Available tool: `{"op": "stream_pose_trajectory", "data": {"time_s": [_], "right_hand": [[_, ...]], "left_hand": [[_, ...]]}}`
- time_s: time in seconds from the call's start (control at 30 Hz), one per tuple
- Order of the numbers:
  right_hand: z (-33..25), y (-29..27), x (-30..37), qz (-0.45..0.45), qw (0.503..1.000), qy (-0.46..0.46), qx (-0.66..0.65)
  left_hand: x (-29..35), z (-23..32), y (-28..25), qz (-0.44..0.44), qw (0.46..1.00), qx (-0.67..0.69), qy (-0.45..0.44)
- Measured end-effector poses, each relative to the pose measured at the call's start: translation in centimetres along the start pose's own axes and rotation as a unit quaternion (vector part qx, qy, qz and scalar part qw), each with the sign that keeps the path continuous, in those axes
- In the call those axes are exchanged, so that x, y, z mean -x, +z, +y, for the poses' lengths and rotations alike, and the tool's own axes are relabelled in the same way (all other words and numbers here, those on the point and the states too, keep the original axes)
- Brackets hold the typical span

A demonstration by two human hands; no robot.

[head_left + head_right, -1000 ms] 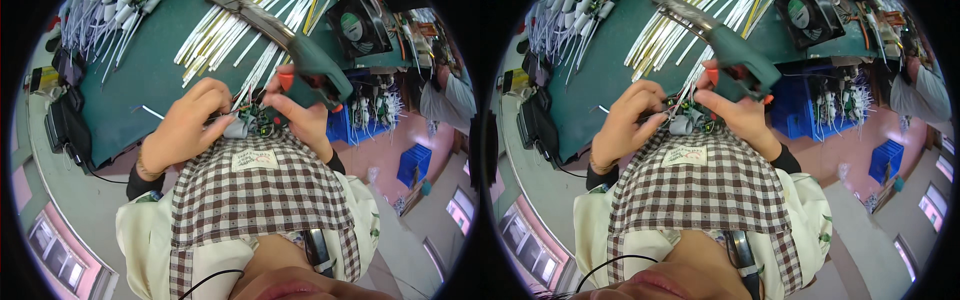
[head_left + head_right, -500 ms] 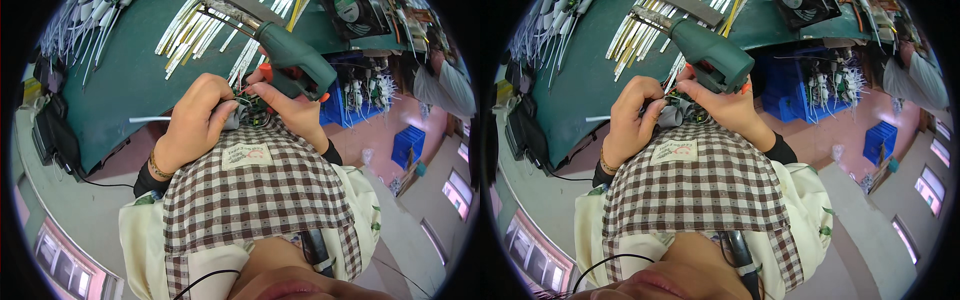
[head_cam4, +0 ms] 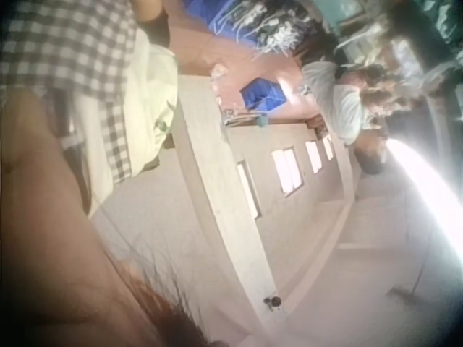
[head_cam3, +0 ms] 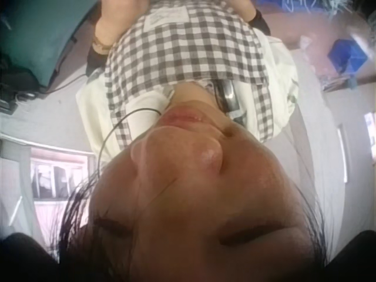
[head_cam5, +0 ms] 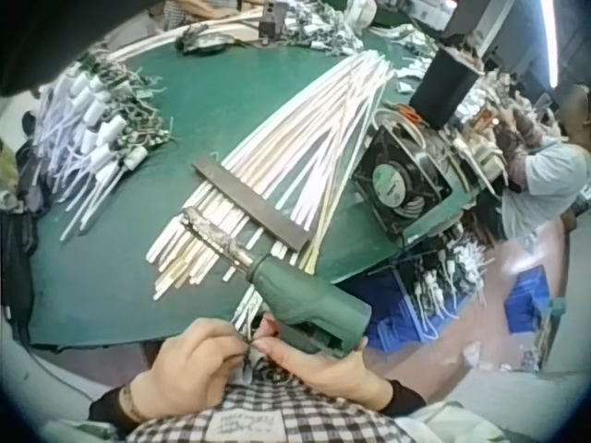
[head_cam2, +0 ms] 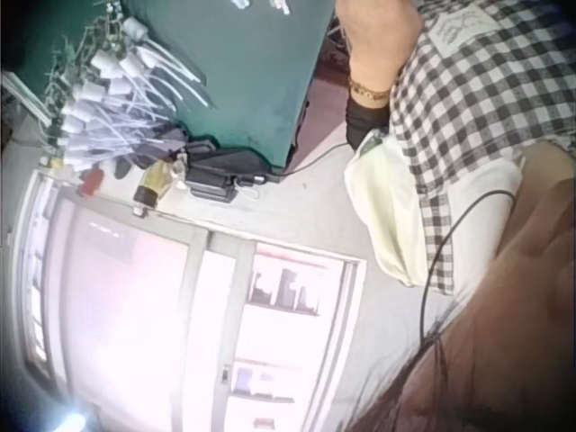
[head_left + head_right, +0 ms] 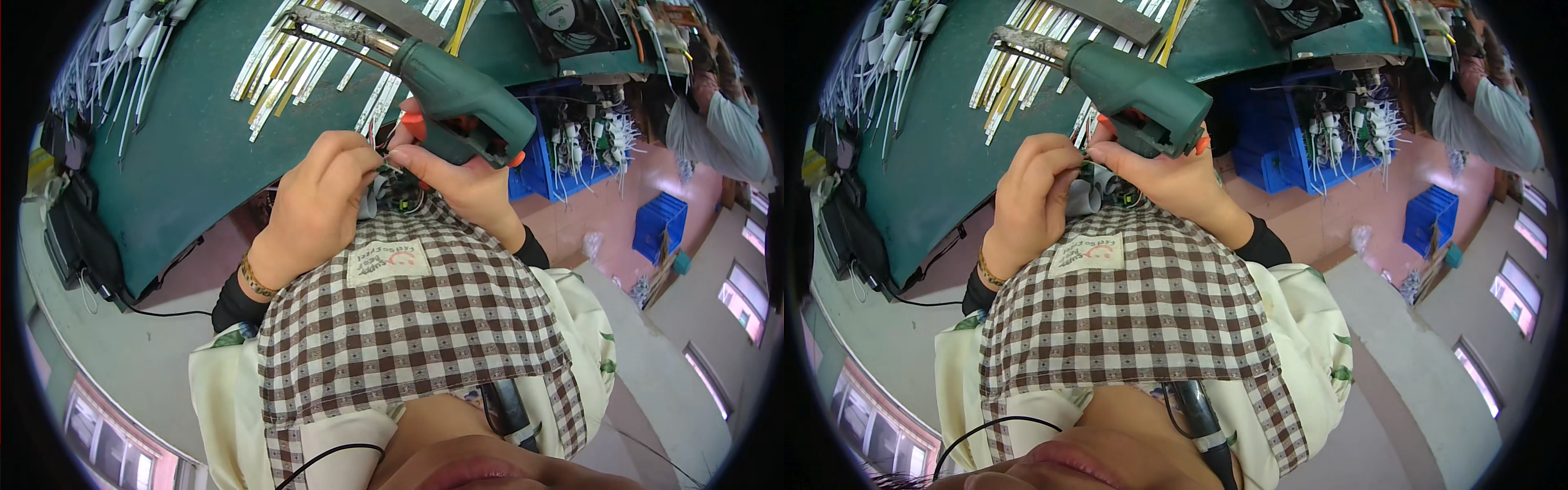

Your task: The person solders wires to LED strips using a soldering iron and applies glue to the strips using a hot glue gun.

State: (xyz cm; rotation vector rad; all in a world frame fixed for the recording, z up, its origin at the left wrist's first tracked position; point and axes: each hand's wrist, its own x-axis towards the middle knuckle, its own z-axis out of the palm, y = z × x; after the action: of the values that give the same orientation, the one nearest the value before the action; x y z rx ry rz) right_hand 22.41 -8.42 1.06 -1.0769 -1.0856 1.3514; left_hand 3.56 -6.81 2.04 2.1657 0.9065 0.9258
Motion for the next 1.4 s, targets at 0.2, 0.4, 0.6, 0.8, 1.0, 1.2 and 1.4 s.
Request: {"op": "stream_pose_trajectory", "data": {"time_s": [0.2,0.4,0.6,0.8,1.0,1.2,1.4], "right_hand": [[0.1,-0.2,0.1,-0.038,0.999,0.013,0.016],[0.5,0.1,0.2,-0.01,1.0,0.008,0.024],[-0.4,0.8,0.0,0.021,1.0,0.009,0.009],[-0.1,0.0,0.0,0.074,0.992,-0.009,-0.097],[0.6,-1.5,1.2,0.083,0.993,-0.02,-0.083],[0.4,-1.9,2.9,0.089,0.995,0.016,-0.045],[2.3,-2.9,4.4,0.075,0.997,0.032,0.013]], "left_hand": [[0.1,0.6,0.0,-0.075,0.942,0.217,-0.245],[0.3,-0.1,-0.3,-0.066,0.904,0.32,-0.277],[0.5,-1.2,0.3,-0.002,0.939,0.249,-0.238],[-0.8,-2.2,0.7,0.151,0.986,-0.021,-0.065],[-2.1,-4.0,-0.4,0.139,0.965,-0.134,-0.177],[-2.4,-4.9,-0.3,0.072,0.958,-0.108,-0.257],[-3.0,-4.9,-0.6,0.055,0.957,-0.126,-0.254]]}}
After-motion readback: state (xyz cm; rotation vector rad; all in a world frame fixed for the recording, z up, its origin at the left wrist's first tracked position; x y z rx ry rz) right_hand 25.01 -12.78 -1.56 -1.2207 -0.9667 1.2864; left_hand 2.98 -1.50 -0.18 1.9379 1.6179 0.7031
